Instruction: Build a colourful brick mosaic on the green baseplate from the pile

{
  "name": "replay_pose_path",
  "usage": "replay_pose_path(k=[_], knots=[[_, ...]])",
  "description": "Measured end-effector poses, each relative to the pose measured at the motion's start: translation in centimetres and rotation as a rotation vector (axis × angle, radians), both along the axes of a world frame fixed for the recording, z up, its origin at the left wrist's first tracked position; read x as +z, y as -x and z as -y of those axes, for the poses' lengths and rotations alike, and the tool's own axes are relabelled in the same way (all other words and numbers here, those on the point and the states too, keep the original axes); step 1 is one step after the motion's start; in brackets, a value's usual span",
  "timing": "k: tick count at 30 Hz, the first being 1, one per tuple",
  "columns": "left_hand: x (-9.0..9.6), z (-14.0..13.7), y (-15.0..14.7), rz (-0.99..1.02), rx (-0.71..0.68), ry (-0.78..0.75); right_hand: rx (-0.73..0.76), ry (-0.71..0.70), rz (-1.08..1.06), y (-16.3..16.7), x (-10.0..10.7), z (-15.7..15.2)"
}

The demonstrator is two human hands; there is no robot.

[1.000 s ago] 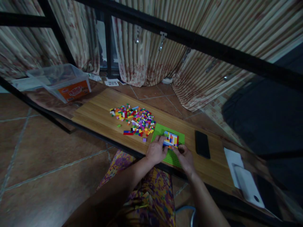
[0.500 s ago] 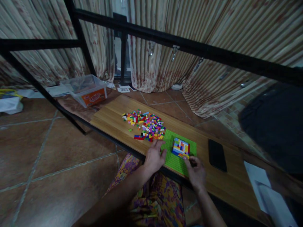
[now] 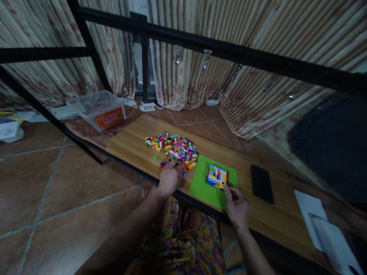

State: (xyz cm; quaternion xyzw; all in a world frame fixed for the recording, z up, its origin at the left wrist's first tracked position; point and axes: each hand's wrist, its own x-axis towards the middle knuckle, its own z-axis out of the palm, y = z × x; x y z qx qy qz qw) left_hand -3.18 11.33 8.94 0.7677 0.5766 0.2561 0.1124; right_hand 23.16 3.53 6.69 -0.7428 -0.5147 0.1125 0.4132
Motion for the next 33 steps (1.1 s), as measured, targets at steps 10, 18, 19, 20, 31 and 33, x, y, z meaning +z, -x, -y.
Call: replay_pose_path(k=[10, 18, 19, 20, 31, 33], knots=[[1.5, 0.0, -0.5, 0.074, 0.042, 0.071, 0.005, -0.013, 0.000, 0.2, 0.3, 0.0], [2.0, 2.5, -4.0, 0.610, -0.100, 0.253, 0.004, -0.034, 0.017, 0.4, 0.4, -0.2], [1.6, 2.6, -4.6, 0.658, -0.114, 0.272, 0.009, -0.034, 0.023, 0.4, 0.5, -0.2], [1.3, 2.7, -5.2, 0.692, -0.120, 0.282, 0.012, -0.035, 0.031, 0.4, 0.5, -0.2], [1.5, 3.0, -8.1, 0.693, -0.185, 0.247, 0.014, -0.040, 0.089, 0.6, 0.7, -0.2], [1.4, 3.0, -8.2, 0.672, -0.196, 0.234, 0.011, -0.042, 0.086, 0.6, 0.7, -0.2]])
